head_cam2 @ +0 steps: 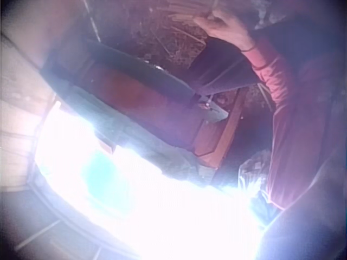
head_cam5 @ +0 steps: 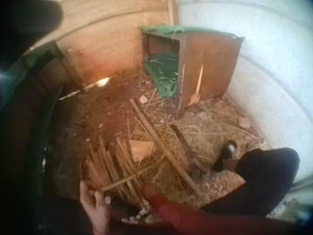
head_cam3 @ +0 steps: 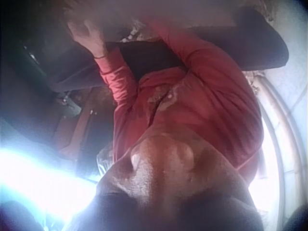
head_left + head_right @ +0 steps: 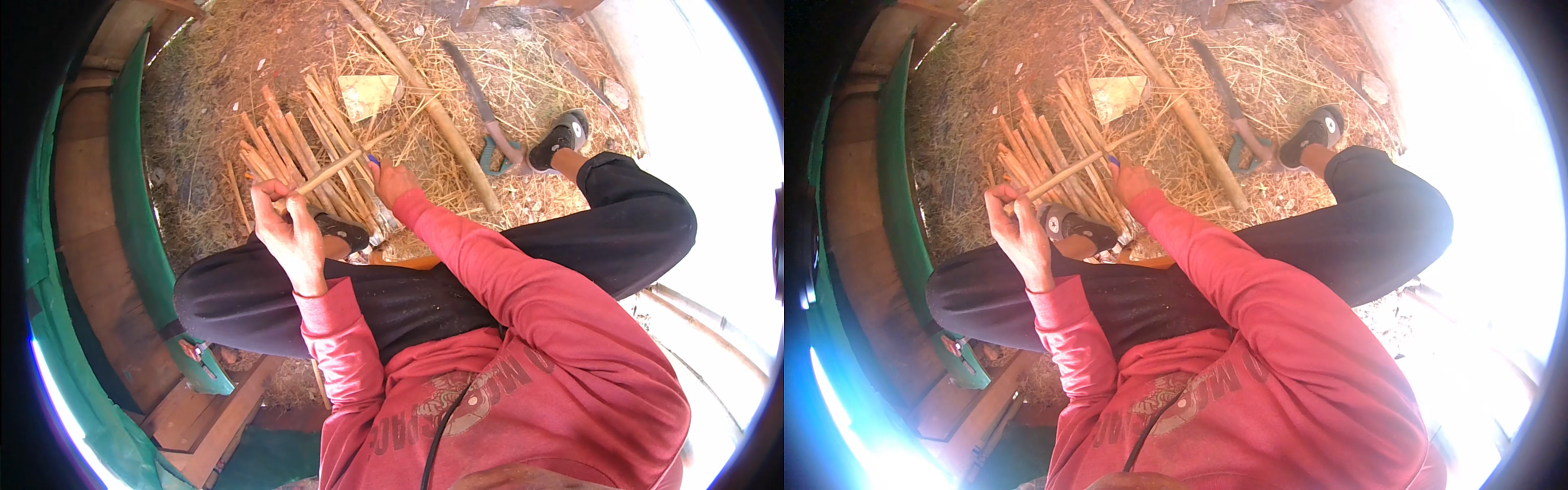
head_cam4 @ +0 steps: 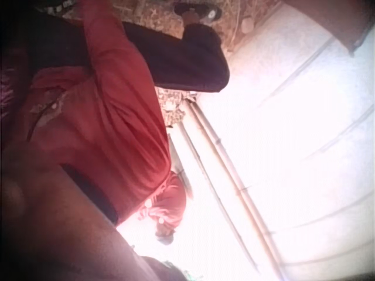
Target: The person sits on the ground and uses a small knife to sharpen the ends of thin wooden sticks. They hold each stick with one hand and scrape the blade along the wood to create a point, then place the finished stick into a pile.
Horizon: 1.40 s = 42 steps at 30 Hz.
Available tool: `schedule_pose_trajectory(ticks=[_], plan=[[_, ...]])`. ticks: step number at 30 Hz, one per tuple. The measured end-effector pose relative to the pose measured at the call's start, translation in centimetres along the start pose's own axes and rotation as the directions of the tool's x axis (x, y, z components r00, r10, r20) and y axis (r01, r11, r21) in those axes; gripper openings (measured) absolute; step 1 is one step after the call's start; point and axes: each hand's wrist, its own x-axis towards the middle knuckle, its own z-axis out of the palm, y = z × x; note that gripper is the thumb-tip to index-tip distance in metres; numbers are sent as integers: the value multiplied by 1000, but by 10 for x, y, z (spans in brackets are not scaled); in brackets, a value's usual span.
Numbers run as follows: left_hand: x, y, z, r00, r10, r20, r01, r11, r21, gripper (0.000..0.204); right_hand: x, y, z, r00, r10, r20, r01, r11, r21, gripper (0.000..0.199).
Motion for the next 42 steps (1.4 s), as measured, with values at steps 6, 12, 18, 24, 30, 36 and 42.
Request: schedule_pose_trajectory(ticks=[6, 12, 18, 24, 30, 36, 42], plan=[[-2, 14, -4, 991, -125, 45, 123, 992, 29, 6, 18, 14, -12, 985, 22, 169, 3, 989, -150, 49], [5, 6, -7, 989, -145, 4, 145, 989, -30, 6, 34, 165, 20, 901, 333, 279, -213, 899, -383, 34], [-1, 2, -5, 994, -105, 11, 105, 994, 14, 5, 12, -27, -82, 950, 229, 214, -284, 915, 285, 47], [1, 7, -6, 997, -76, -1, 76, 997, -6, 6, -55, -84, -74, 939, -343, -39, 325, 839, 437, 40], [0, -4, -12, 988, -152, 16, 152, 988, -40, 5, -63, -83, -82, 956, -292, 4, 289, 947, 141, 30], [-5, -5, -11, 995, -90, 38, 90, 996, -13, 6, -72, -89, -86, 944, -330, -11, 328, 933, 146, 36], [-2, -3, -9, 989, -144, 43, 146, 988, -53, 6, -57, -58, -71, 974, -221, -56, 224, 973, 49, 36]])
